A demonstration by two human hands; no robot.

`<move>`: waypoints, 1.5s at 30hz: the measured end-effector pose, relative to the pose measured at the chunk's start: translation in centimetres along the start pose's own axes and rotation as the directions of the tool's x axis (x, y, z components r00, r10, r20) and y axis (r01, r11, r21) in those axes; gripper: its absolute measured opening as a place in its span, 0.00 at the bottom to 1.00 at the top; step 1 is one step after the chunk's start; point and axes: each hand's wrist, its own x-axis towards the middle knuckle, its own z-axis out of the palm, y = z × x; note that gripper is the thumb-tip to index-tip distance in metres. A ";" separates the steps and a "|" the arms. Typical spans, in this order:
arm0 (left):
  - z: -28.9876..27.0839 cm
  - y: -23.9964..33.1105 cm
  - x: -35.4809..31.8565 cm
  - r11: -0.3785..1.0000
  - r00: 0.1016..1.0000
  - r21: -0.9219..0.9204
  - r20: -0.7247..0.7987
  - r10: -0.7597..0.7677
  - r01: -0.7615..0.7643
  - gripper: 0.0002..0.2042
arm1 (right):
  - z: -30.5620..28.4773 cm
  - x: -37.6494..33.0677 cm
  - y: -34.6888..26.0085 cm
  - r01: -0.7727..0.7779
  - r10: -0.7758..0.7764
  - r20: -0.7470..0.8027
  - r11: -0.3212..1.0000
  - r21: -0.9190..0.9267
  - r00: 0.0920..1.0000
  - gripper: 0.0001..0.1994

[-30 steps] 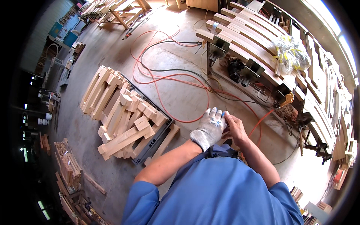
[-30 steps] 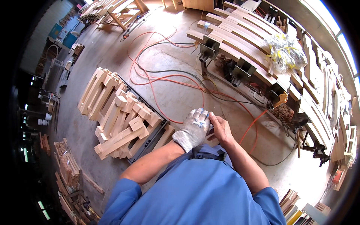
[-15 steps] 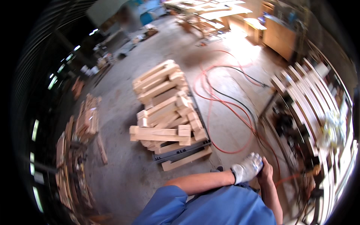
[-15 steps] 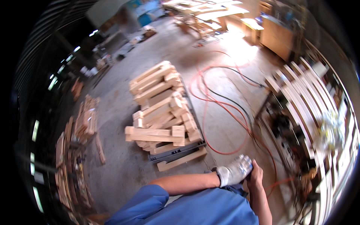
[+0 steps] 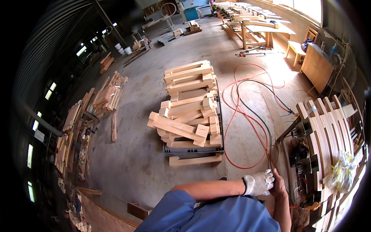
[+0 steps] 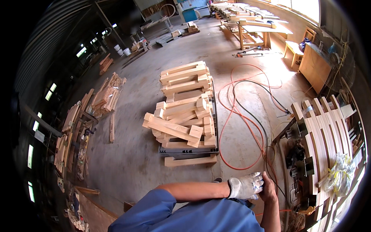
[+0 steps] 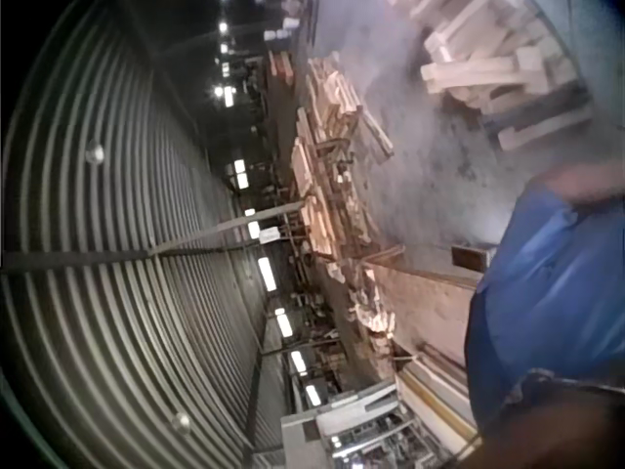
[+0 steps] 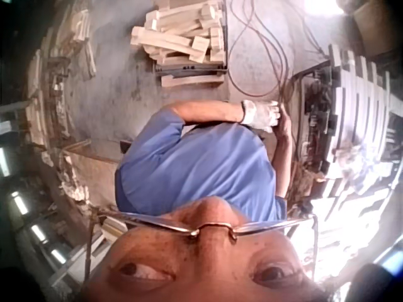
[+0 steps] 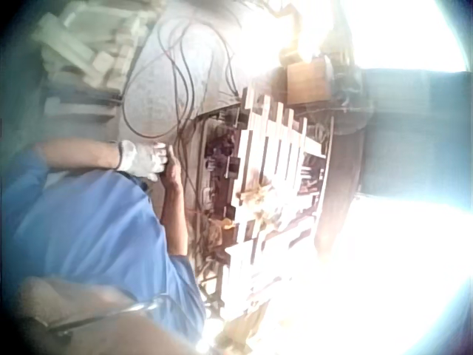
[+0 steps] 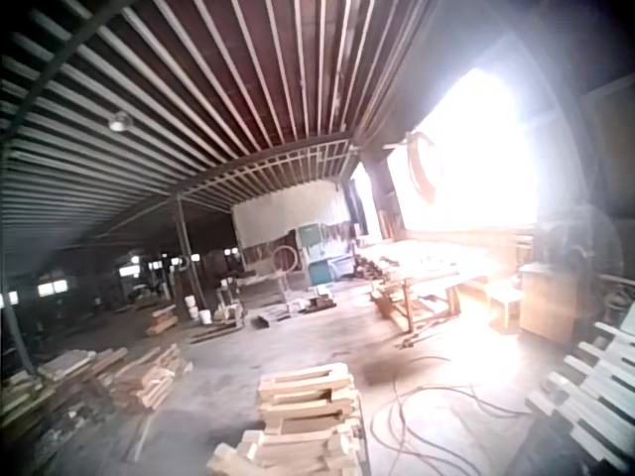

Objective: The person moves around a workshop, handling various pieces of wood and tools. They pick up a nail gun and a cloth, then use a pneumatic tool to clean a workbench surface. The person also handles a small object and adjusts their clothing.

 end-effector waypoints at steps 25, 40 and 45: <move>-1.1 -0.4 -1.0 0.984 0.999 0.173 0.003 -0.048 0.047 0.26 | 3.0 0.9 0.1 0.121 -0.154 -0.126 0.964 -0.236 0.980 0.23; -1.0 -0.7 -1.2 0.986 0.986 0.049 -0.068 -0.153 0.157 0.25 | -4.0 4.5 -0.4 0.070 -0.085 -0.213 0.995 -0.073 0.973 0.27; -1.2 -1.3 -0.2 0.894 0.928 0.253 -0.047 -0.370 0.369 0.21 | 1.9 1.6 -0.7 -0.034 0.044 0.041 0.975 -0.218 0.998 0.32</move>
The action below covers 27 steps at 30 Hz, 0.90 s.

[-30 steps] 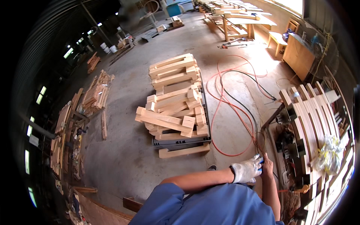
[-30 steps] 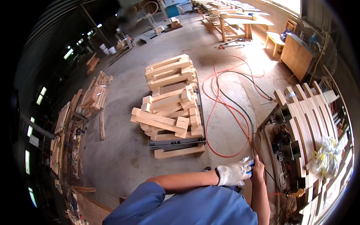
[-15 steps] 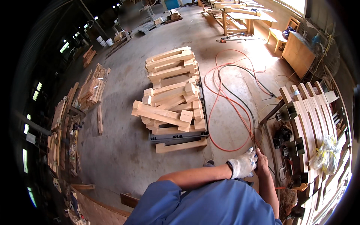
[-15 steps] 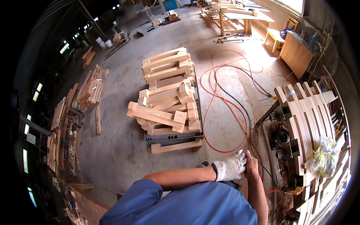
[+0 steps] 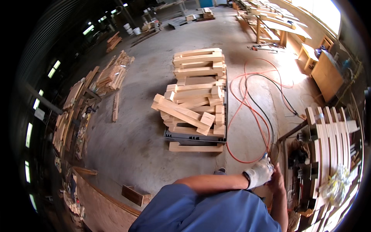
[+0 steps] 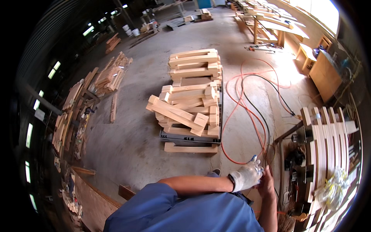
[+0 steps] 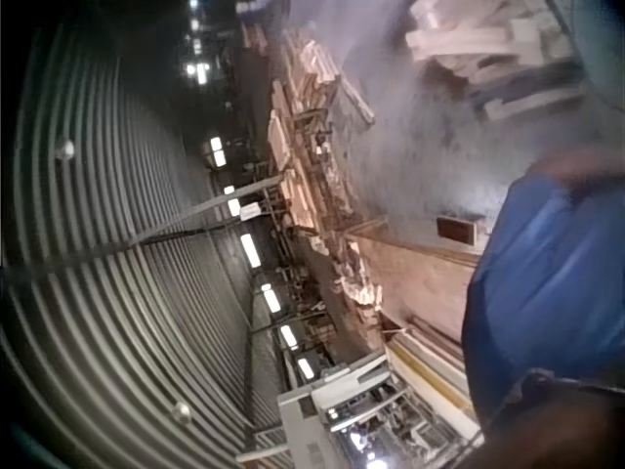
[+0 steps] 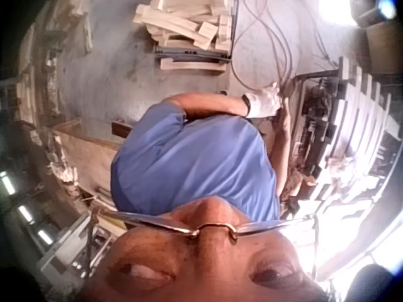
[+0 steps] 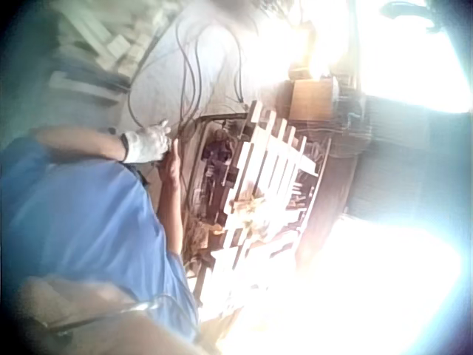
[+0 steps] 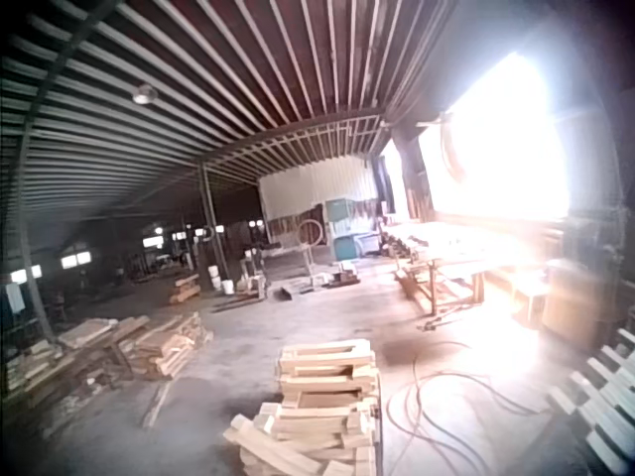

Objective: The person moves around a workshop, handling various pieces of wood and tools. They pick up a nail gun and a cloth, then use a pneumatic tool to clean a workbench surface. The person also handles a small object and adjusts their clothing.

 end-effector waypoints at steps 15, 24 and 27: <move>-2.0 -0.4 -1.1 0.984 0.959 -0.151 0.280 -0.049 0.095 0.14 | 0.8 0.4 2.9 0.289 -0.351 -0.198 0.914 -0.285 0.915 0.29; 5.4 -0.4 -1.5 0.969 0.948 -0.169 -0.293 0.125 -0.180 0.19 | 4.0 -1.2 -0.7 0.015 0.001 -0.077 0.979 0.202 0.997 0.28; 2.9 0.5 -1.7 0.938 0.919 -0.156 -0.301 0.255 -0.311 0.11 | 0.6 0.7 0.3 0.029 -0.030 0.054 0.999 0.022 0.998 0.24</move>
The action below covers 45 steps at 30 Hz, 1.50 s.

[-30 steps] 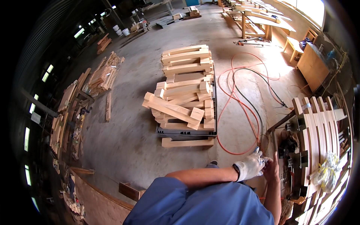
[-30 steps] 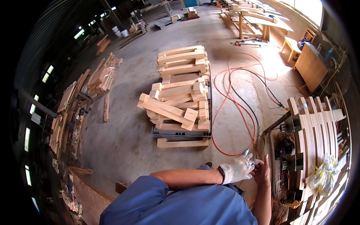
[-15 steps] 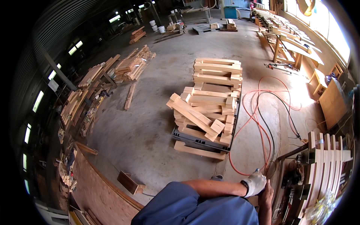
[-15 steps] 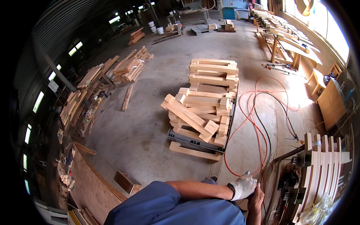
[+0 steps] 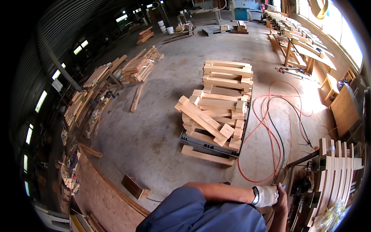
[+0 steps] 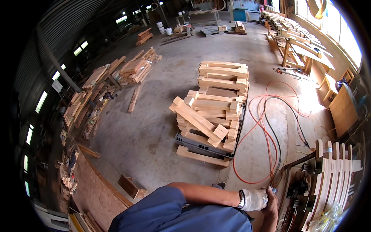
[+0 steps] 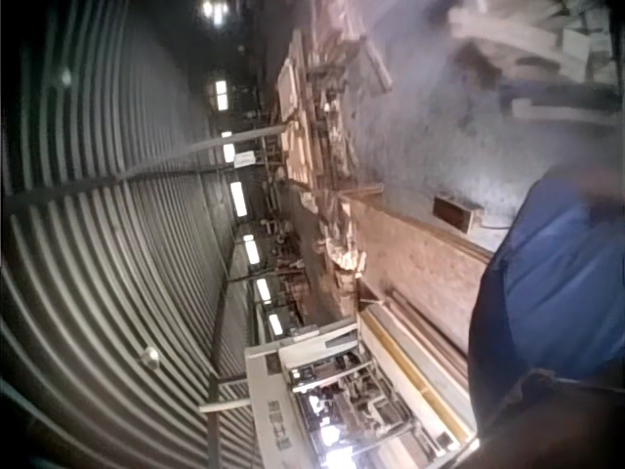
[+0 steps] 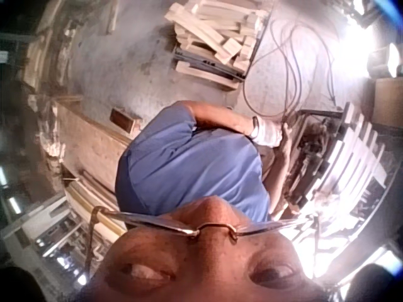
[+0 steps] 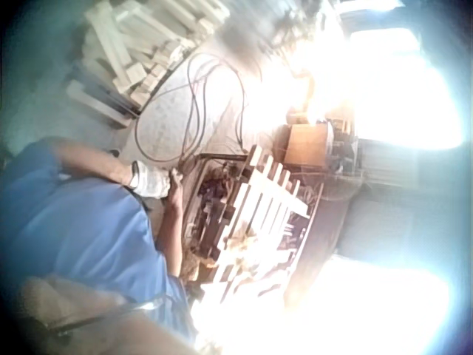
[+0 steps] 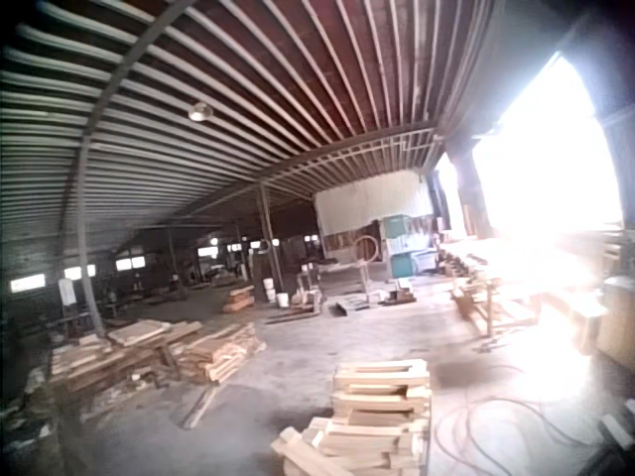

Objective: The person moves around a workshop, handling various pieces of wood and tools. They pick up a nail gun and a cloth, then use a pneumatic tool to clean a workbench surface. The person also handles a small object and adjusts their clothing.

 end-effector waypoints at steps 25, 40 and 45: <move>-7.4 -2.6 0.9 0.809 0.860 0.304 0.079 0.504 -0.503 0.16 | -5.3 -5.6 4.4 0.257 -0.148 -0.639 0.963 0.081 0.755 0.15; -7.8 -2.9 1.7 0.723 0.769 0.264 0.209 0.604 -0.639 0.16 | -3.8 -6.3 5.7 0.223 -0.113 -0.626 0.970 0.100 0.772 0.14; -7.1 -3.6 1.5 0.727 0.768 0.248 0.201 0.608 -0.640 0.14 | -4.5 -5.8 7.0 0.252 -0.139 -0.633 0.963 0.091 0.761 0.14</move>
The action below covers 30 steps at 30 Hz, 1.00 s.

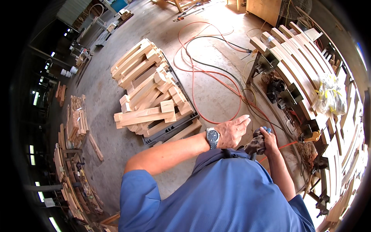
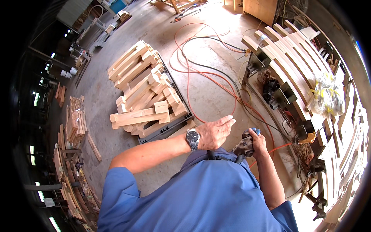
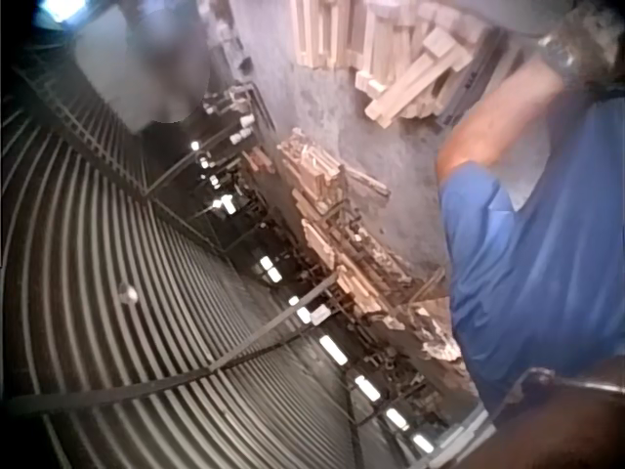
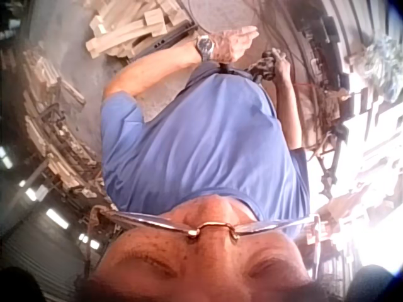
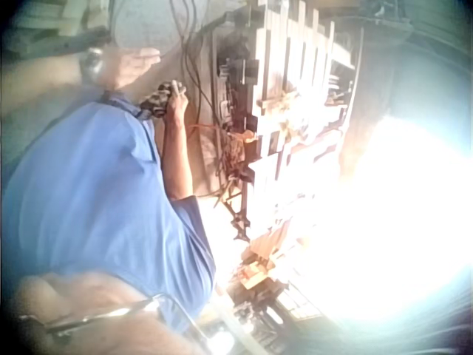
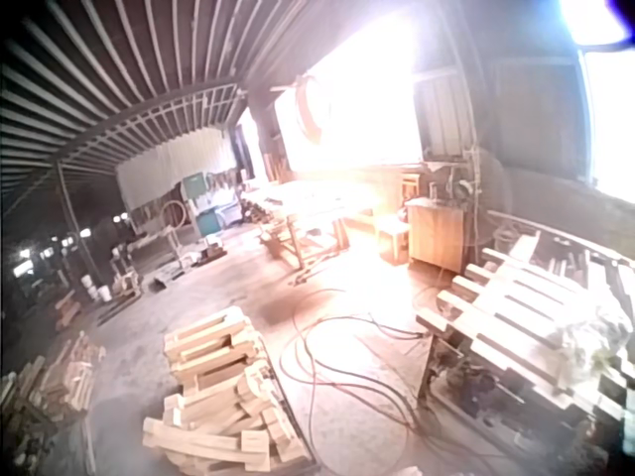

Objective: The person moves around a workshop, handling various pieces of wood and tools. They pick up a nail gun and a cloth, then use a pneumatic tool to clean a workbench surface. The person also handles a small object and adjusts their clothing.

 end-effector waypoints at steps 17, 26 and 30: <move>6.2 4.2 -3.6 0.534 0.700 -0.613 0.045 -0.713 0.583 0.03 | -2.7 -1.2 -10.5 0.209 -0.210 -0.031 0.977 -0.032 0.977 0.14; 6.1 5.3 -3.8 0.399 0.601 -0.624 0.143 -0.787 0.672 0.07 | -10.8 2.9 -28.6 0.497 -0.366 -0.647 0.867 0.025 0.669 0.32; 6.1 5.6 -4.0 0.322 0.520 -0.637 0.146 -0.842 0.701 0.08 | -12.1 4.6 -25.0 0.431 -0.674 -0.552 0.738 -0.519 0.491 0.37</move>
